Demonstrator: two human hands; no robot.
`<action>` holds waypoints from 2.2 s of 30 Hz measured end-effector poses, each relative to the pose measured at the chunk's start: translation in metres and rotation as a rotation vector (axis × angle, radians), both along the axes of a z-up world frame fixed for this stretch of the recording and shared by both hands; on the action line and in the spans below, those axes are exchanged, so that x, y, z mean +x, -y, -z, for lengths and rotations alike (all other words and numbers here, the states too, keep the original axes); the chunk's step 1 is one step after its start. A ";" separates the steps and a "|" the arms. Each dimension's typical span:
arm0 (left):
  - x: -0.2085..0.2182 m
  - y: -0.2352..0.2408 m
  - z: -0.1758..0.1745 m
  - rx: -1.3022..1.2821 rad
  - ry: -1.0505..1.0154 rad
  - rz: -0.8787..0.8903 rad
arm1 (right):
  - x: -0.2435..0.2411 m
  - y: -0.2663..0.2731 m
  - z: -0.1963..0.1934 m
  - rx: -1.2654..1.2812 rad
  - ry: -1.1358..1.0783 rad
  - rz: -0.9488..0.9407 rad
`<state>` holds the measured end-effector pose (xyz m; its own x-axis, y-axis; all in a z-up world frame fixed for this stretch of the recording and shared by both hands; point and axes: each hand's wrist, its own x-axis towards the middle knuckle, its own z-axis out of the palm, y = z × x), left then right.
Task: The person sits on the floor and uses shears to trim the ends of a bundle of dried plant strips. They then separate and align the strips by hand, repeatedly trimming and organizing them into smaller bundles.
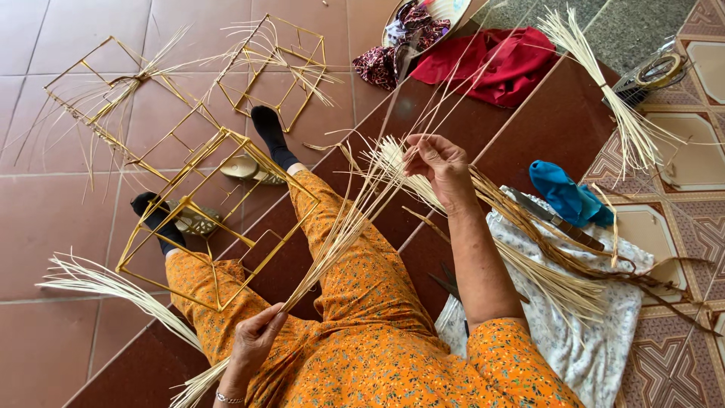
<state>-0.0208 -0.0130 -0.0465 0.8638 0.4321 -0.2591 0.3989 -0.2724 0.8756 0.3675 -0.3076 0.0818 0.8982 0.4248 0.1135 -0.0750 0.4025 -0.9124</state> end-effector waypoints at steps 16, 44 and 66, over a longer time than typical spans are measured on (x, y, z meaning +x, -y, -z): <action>0.007 -0.005 0.018 0.008 -0.043 -0.019 | -0.016 -0.014 0.022 -0.023 -0.083 -0.042; -0.010 -0.011 0.012 -0.134 -0.028 0.097 | -0.011 -0.015 0.034 0.055 -0.073 -0.230; 0.005 -0.008 -0.015 -0.019 -0.037 0.082 | -0.017 -0.019 0.025 -0.289 -0.106 -0.175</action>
